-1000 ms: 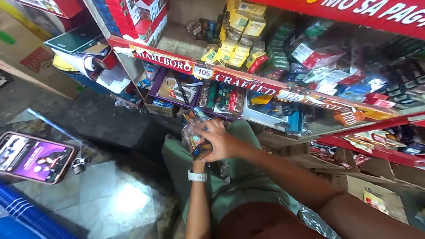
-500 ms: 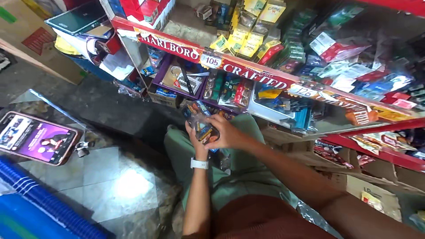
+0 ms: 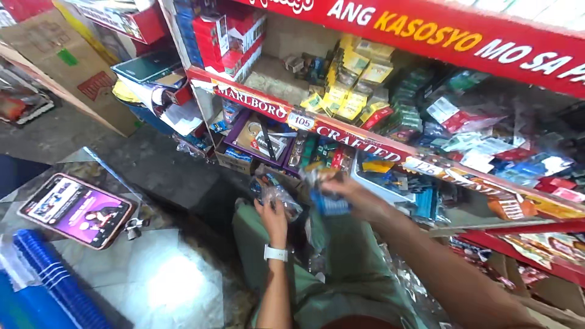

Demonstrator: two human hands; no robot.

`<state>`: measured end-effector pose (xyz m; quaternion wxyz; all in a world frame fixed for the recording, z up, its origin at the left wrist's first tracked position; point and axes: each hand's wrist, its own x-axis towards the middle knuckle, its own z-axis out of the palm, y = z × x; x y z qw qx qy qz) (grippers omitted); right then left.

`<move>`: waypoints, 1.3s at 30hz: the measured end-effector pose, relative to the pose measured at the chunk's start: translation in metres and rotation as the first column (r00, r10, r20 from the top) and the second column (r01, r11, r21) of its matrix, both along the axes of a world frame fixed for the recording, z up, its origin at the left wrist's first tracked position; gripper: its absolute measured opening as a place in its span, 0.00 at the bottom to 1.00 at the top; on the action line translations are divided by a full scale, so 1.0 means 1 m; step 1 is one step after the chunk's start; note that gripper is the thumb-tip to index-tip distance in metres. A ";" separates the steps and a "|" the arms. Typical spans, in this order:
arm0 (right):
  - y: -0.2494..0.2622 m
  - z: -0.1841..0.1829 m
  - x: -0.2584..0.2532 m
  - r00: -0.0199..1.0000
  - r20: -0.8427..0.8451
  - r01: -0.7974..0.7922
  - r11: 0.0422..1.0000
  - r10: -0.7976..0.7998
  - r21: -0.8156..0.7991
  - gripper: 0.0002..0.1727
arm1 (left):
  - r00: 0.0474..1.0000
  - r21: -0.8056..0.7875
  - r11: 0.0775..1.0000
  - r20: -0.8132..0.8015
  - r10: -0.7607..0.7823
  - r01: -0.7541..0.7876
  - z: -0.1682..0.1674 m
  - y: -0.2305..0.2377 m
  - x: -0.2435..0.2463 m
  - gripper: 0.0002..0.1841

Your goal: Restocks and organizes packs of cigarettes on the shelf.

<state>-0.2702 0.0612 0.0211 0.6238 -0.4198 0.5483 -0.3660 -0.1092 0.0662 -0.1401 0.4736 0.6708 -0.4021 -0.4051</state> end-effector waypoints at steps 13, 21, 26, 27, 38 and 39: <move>-0.320 0.058 0.020 0.628 -0.776 -0.306 0.901 -0.052 -0.308 0.37 | 0.987 -0.045 0.992 -0.119 0.111 -0.117 -0.055 0.009 0.023 0.21; -0.470 0.051 0.044 0.113 -0.992 -0.518 0.848 -0.056 -0.107 0.41 | 0.976 0.052 0.992 -0.179 0.125 -0.118 -0.045 0.010 0.037 0.20; -0.528 0.022 0.034 0.186 -0.958 -0.492 0.823 -0.217 -0.282 0.40 | 0.974 0.039 0.994 -0.198 0.106 -0.100 -0.055 0.005 0.039 0.23; -0.534 0.017 0.030 0.206 -0.946 -0.459 0.829 -0.251 -0.320 0.40 | 0.979 0.047 0.995 -0.181 0.093 -0.086 -0.056 0.007 0.038 0.23; -0.542 -0.010 0.030 0.246 -0.916 -0.180 0.913 -0.318 -0.365 0.56 | 0.984 0.080 0.994 -0.156 0.087 -0.075 -0.060 0.011 0.042 0.22; -0.545 -0.008 0.030 0.221 -0.932 -0.184 0.927 -0.286 -0.328 0.57 | 0.984 0.085 0.994 -0.158 0.085 -0.073 -0.060 0.012 0.042 0.22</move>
